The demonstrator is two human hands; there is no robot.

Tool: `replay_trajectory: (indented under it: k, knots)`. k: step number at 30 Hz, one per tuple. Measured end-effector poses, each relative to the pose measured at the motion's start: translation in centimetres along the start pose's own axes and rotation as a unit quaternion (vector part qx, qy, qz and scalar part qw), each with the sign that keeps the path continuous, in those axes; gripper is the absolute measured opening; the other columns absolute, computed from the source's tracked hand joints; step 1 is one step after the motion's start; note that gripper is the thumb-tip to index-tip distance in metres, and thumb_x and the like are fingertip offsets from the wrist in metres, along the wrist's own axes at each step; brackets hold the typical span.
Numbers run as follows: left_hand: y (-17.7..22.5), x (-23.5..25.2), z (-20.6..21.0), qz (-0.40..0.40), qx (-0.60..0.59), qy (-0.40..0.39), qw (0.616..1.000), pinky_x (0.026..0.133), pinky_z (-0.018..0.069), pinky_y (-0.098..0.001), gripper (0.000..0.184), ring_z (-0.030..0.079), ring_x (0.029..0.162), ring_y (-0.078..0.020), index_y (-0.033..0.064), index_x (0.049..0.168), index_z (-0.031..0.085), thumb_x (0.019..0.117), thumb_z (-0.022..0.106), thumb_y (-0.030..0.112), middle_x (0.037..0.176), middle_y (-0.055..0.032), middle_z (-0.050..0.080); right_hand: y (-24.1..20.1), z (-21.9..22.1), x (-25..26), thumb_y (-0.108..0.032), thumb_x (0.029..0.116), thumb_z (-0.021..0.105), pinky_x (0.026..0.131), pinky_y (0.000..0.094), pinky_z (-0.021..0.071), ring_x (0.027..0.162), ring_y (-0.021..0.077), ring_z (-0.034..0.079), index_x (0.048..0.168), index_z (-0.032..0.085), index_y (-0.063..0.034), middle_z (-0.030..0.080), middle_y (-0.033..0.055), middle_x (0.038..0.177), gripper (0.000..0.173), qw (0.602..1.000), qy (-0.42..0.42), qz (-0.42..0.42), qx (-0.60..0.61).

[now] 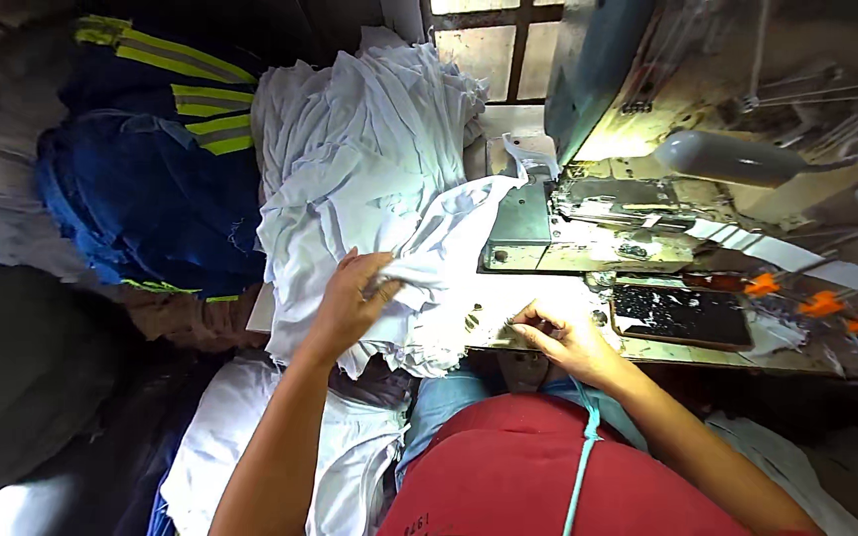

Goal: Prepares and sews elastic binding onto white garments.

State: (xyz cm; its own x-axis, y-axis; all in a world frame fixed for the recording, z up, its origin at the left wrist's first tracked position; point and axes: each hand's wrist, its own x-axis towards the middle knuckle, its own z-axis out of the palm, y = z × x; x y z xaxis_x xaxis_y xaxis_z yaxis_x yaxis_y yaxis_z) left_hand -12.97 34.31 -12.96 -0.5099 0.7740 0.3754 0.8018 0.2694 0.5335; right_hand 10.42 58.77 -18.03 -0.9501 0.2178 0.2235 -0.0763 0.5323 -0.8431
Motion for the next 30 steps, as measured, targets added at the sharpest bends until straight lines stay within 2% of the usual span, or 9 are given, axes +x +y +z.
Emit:
replay_trajectory:
  k: [2, 6, 12, 16, 19, 22, 24, 27, 30]
  knots:
    - [0.5, 1.0, -2.4, -0.06, -0.109, 0.032, 0.992, 0.074, 0.0528, -0.0237, 0.021, 0.059, 0.076, -0.0005, -0.0014, 0.107, 0.062, 0.1057, 0.048, 0.014, 0.086, 0.001, 0.062, -0.9, 0.5, 1.1, -0.021, 0.1014, 0.06, 0.078, 0.0143, 0.0526, 0.088, -0.0007, 0.064, 0.106, 0.071, -0.0006, 0.069, 0.0052, 0.102, 0.023, 0.998, -0.016, 0.028, 0.058]
    - [1.7, 2.7, -7.7, -0.11, -0.284, 0.092, 0.948, 0.07, 0.0526, -0.0101, 0.032, 0.06, 0.073, 0.0132, 0.0253, 0.095, 0.062, 0.1106, 0.035, 0.019, 0.08, 0.0242, 0.065, -1.6, 2.1, 3.3, -0.022, 0.1007, 0.062, 0.087, 0.0211, 0.0544, 0.104, 0.0095, 0.066, 0.118, 0.067, 0.003, 0.066, 0.0145, 0.121, 0.031, 0.995, -0.026, 0.045, 0.081]
    - [5.1, 2.5, -11.9, -0.102, -0.371, 0.025, 0.922, 0.067, 0.0543, -0.0091, 0.031, 0.064, 0.074, 0.0086, 0.0202, 0.107, 0.063, 0.1077, 0.033, 0.011, 0.083, 0.0158, 0.068, -2.3, 7.3, 5.4, -0.036, 0.0941, 0.071, 0.091, 0.0327, 0.0564, 0.112, 0.0211, 0.065, 0.139, 0.051, 0.0057, 0.059, 0.022, 0.133, 0.064, 0.993, -0.002, -0.014, 0.116]
    - [6.5, 2.3, -13.1, -0.055, -0.424, -0.045, 0.903, 0.071, 0.0596, -0.0144, 0.026, 0.07, 0.082, 0.0016, 0.0176, 0.121, 0.064, 0.0964, 0.066, 0.023, 0.098, 0.0089, 0.074, -5.4, 9.7, 7.1, -0.026, 0.093, 0.074, 0.088, 0.0321, 0.0589, 0.106, 0.0191, 0.069, 0.145, 0.04, 0.0085, 0.059, 0.0216, 0.132, 0.072, 0.974, -0.051, 0.015, 0.218]
    - [6.3, 2.7, -14.9, -0.022, -0.368, -0.074, 0.927, 0.081, 0.0596, -0.0156, 0.054, 0.07, 0.097, 0.0007, 0.0214, 0.135, 0.056, 0.0856, 0.078, 0.024, 0.116, 0.0115, 0.073, -6.5, 9.7, 8.1, -0.003, 0.0929, 0.067, 0.067, 0.0238, 0.0554, 0.071, 0.0058, 0.064, 0.121, 0.053, 0.0029, 0.067, 0.0044, 0.087, 0.031, 0.928, -0.003, 0.055, 0.367]
    - [3.7, 2.5, -16.3, -0.022, -0.258, -0.014, 0.966, 0.081, 0.0583, -0.0166, 0.033, 0.069, 0.096, 0.0001, 0.0219, 0.119, 0.065, 0.0887, 0.063, 0.008, 0.115, 0.0108, 0.073, -6.5, 4.6, 7.4, -0.003, 0.0957, 0.057, 0.055, 0.0138, 0.045, 0.058, -0.0048, 0.053, 0.095, 0.061, -0.0103, 0.062, -0.0101, 0.069, 0.008, 0.92, -0.061, -0.013, 0.387]
    - [1.2, 2.1, -16.6, -0.035, -0.202, 0.025, 0.978, 0.07, 0.0577, -0.0143, 0.021, 0.068, 0.079, 0.0037, 0.022, 0.101, 0.071, 0.0883, 0.065, 0.006, 0.094, 0.014, 0.074, -6.6, 0.1, 6.7, -0.006, 0.0952, 0.06, 0.051, 0.0119, 0.0414, 0.055, -0.0058, 0.051, 0.103, 0.065, -0.0125, 0.064, -0.0103, 0.07, 0.011, 0.922, -0.079, 0.007, 0.378]
    - [-1.2, 2.1, -15.6, -0.048, -0.117, 0.004, 0.992, 0.065, 0.0547, -0.0107, 0.013, 0.063, 0.07, 0.0093, 0.0161, 0.097, 0.066, 0.0893, 0.064, 0.006, 0.081, 0.0174, 0.069, -6.0, -3.5, 6.5, -0.006, 0.0914, 0.057, 0.044, 0.0124, 0.0388, 0.046, -0.0042, 0.044, 0.12, 0.064, -0.0141, 0.056, -0.0108, 0.061, 0.03, 0.908, -0.003, 0.064, 0.414]
    - [-3.2, 3.0, -12.6, -0.072, 0.015, -0.036, 0.997, 0.068, 0.0541, -0.0297, 0.012, 0.061, 0.071, -0.0074, -0.0028, 0.097, 0.063, 0.0954, 0.062, 0.009, 0.08, -0.0045, 0.064, -5.2, -3.6, 6.7, 0.001, 0.0947, 0.051, 0.049, 0.0132, 0.0464, 0.05, -0.0021, 0.051, 0.124, 0.059, -0.0084, 0.058, -0.0084, 0.067, 0.032, 0.936, 0.04, 0.043, 0.347]
